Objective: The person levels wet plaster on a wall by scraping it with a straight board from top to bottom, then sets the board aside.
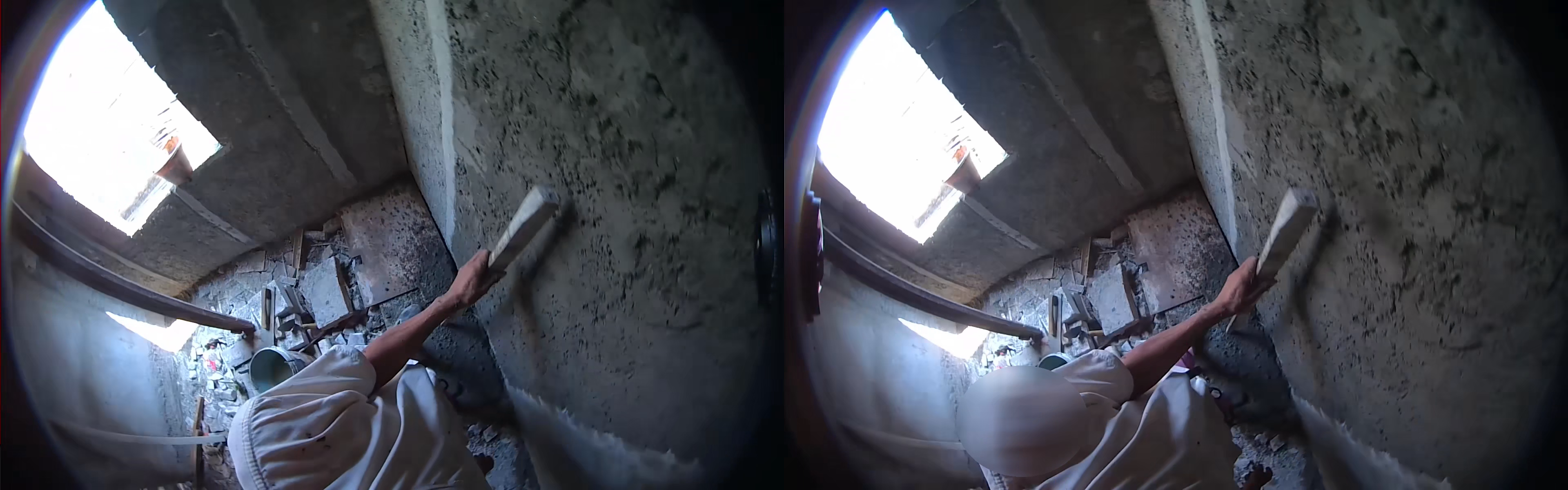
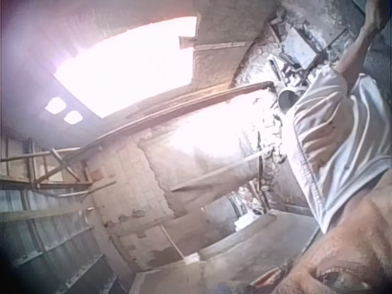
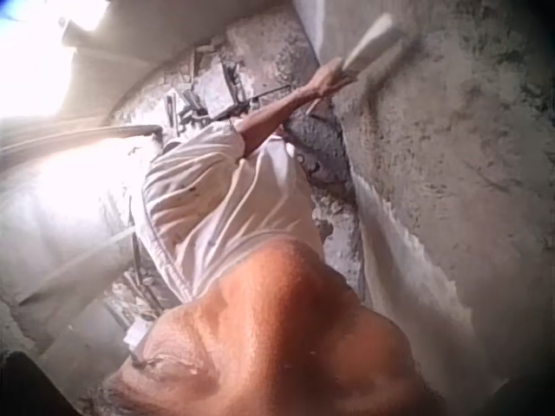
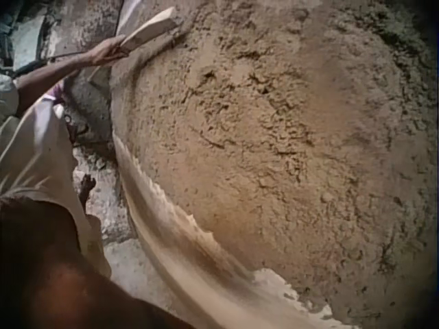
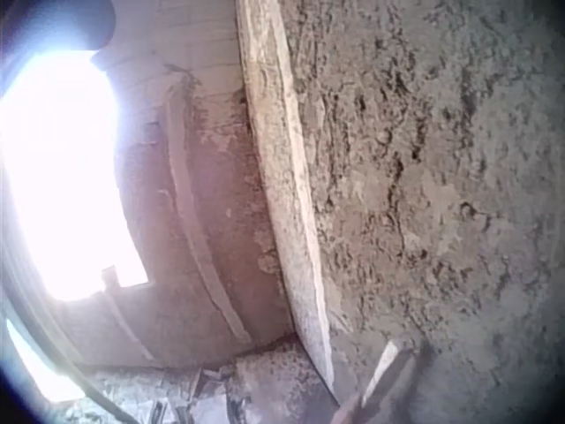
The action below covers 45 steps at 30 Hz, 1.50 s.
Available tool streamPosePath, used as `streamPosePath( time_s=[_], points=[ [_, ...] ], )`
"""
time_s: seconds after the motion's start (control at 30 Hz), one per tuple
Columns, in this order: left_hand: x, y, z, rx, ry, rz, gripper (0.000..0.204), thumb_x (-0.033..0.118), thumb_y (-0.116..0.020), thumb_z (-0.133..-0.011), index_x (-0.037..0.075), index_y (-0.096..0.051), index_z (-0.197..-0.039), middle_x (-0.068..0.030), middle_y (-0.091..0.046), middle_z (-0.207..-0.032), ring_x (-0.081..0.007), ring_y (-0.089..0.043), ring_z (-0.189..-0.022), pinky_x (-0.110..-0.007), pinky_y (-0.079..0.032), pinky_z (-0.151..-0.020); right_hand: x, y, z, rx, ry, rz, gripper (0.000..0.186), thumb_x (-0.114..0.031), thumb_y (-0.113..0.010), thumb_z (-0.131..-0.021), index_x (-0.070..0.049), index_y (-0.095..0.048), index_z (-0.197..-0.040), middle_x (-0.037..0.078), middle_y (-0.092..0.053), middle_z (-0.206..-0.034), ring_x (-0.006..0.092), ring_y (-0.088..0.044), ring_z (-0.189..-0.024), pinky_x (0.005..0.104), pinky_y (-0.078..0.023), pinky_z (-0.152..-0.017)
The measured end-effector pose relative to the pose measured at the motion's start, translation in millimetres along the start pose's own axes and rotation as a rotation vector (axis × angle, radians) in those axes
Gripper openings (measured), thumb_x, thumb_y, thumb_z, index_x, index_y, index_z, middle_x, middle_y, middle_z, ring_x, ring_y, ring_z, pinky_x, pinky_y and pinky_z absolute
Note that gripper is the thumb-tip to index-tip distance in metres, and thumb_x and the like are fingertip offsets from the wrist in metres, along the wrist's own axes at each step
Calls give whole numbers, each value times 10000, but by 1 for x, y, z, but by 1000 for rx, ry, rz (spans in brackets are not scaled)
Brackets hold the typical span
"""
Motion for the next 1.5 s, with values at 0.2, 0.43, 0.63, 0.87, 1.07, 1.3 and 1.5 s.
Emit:
streamPosePath(
  time_s=[0.2,0.43,0.63,0.87,1.07,1.3,1.5],
  points=[
    [25,17,6,-236,-73,7,346,250,-637,-796,27,-459,-991,-171,-497,-931,-353,-523,-900,-415,-432,-763,-89,-38,51,-168,182,172,718,-312,-651,-800,-56,-264,-1348,176,-369,-1308,311,-365,-1203,403,-312,-995],
    [-12,32,37,-480,-165,173,348,203,-604,-807,21,-494,-1082,-154,-522,-1006,-348,-531,-963,-387,-440,-812,-283,-211,88,-323,1173,376,850,-225,-715,-760,-29,-176,-1389,153,-268,-1392,268,-319,-1258,383,-316,-1009],
    [-106,136,9,-366,-203,146,505,229,-683,-751,62,-496,-1188,-177,-540,-1056,-338,-533,-1008,-390,-441,-855,-309,-323,58,-413,935,614,311,-175,-660,-811,38,-579,-1021,162,-626,-935,241,-591,-930,377,-446,-824],
    [-268,308,79,97,646,212,674,304,-682,-790,85,-359,-1339,-186,-524,-1201,-301,-539,-1059,-372,-437,-892,-410,-497,119,-510,1163,562,272,-209,-676,-788,9,-576,-915,161,-608,-826,287,-581,-762,375,-442,-715],
    [-386,372,337,924,1211,381,412,180,-600,-858,12,-471,-1212,-100,-579,-1064,-146,-539,-926,-268,-436,-816,-541,-632,164,-498,1403,257,258,-210,-620,-852,24,-548,-933,66,-583,-803,136,-515,-743,285,-423,-697],
    [-339,365,426,1447,1465,333,508,265,-603,-857,-41,-452,-1234,-153,-551,-1157,-222,-536,-1019,-312,-420,-891,-583,-803,112,-439,1540,266,341,-286,-624,-856,37,-549,-932,65,-584,-845,144,-522,-759,286,-430,-687],
    [-310,323,323,1566,1532,357,496,258,-605,-841,23,-461,-1254,-152,-568,-1124,-213,-526,-1041,-318,-401,-909,-570,-978,7,-289,1526,383,483,-387,-604,-846,67,-536,-996,208,-591,-946,314,-582,-855,383,-455,-765]
  ],
)
Point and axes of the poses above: each hand's wrist, its own z-axis away from the middle knuckle, its own y-axis out of the back of the hand, x = y × z, the point moved 4 cm from there along -z, towards the middle knuckle
